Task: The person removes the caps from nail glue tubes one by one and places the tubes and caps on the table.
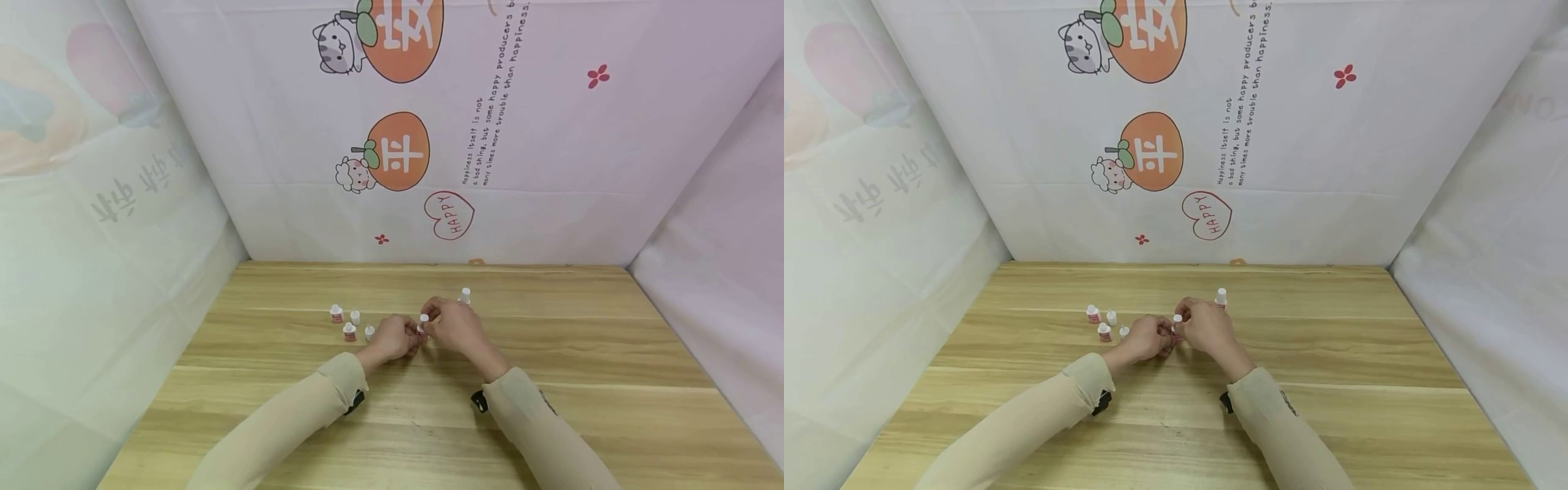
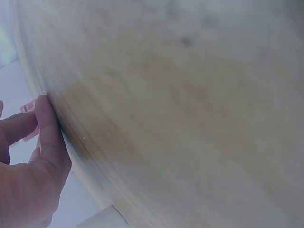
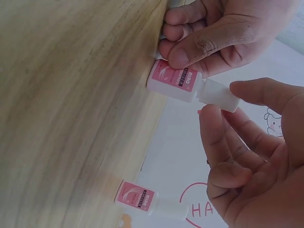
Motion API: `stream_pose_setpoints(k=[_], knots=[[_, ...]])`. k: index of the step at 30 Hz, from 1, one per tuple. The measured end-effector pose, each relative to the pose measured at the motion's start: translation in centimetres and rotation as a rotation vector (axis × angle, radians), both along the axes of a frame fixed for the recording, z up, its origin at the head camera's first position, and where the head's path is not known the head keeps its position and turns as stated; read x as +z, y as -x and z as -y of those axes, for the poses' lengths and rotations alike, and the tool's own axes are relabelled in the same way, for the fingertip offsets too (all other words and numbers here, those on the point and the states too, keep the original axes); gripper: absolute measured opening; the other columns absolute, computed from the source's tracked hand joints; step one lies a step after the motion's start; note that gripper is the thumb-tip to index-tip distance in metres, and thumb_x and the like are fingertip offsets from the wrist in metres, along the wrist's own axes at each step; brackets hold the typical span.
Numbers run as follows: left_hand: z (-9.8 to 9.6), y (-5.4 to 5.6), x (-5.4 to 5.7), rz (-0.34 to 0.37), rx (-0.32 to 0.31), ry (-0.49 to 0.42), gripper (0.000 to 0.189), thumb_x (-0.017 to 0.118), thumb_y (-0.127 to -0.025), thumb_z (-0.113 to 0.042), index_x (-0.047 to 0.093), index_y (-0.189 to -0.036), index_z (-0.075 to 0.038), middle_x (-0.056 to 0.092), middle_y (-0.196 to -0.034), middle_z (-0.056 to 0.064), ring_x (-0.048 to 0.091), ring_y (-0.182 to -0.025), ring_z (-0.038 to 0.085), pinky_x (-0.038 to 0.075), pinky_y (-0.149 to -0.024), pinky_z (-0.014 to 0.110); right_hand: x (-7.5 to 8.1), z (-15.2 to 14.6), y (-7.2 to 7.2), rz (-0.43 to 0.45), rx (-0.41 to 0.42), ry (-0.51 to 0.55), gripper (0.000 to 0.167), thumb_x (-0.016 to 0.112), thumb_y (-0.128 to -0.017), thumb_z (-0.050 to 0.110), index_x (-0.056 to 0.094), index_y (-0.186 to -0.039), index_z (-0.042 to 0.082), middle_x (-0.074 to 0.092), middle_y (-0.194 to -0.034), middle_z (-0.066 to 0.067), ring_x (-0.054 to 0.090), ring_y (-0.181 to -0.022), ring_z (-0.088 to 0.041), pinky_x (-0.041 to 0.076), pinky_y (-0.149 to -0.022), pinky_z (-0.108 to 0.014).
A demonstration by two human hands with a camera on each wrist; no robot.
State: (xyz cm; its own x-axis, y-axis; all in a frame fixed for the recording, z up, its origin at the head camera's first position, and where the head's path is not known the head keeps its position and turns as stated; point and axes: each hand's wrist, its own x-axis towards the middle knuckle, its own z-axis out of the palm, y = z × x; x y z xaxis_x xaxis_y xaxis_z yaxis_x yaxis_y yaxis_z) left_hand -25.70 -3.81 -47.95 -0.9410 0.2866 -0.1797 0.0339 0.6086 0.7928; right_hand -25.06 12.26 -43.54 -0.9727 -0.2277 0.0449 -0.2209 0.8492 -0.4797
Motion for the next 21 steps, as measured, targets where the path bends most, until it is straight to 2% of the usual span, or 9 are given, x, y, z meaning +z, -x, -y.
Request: stream_pose_setpoints(k=[7,14,21], knots=[[-0.03,0.18,-0.16,-0.009,-0.001,0.005,0.010,0.069,-0.094,-0.017,0.072,-0.097,-0.008,0.073,-0.076,0.001,0.067,-0.063,0.013,0.049,-0.056,0.023,-0.14,0.01,0.08,-0.008,-0.016,-0.017,0.018,0.076,-0.087,0.030,0.070,-0.101,0.020,0.075,-0.092,0.006,0.067,-0.083,-0.016,0.052,-0.068,-0.034],[-0.08,0.33,-0.27,-0.001,0.006,0.017,0.010,0.070,-0.094,-0.018,0.072,-0.098,-0.009,0.072,-0.076,0.000,0.066,-0.063,0.012,0.049,-0.056,0.023,-0.13,0.01,0.14,0.002,-0.009,-0.011,0.018,0.074,-0.087,0.027,0.070,-0.103,0.020,0.075,-0.096,0.005,0.068,-0.085,-0.018,0.052,-0.068,-0.036],[-0.16,0.26,-0.10,0.003,0.011,0.021,0.013,0.071,-0.094,-0.023,0.073,-0.098,-0.012,0.073,-0.078,0.000,0.067,-0.064,0.011,0.050,-0.057,0.023,-0.18,0.03,0.16,-0.013,-0.029,0.000,0.015,0.075,-0.086,0.028,0.070,-0.097,0.021,0.074,-0.091,0.006,0.066,-0.082,-0.017,0.050,-0.068,-0.035]])
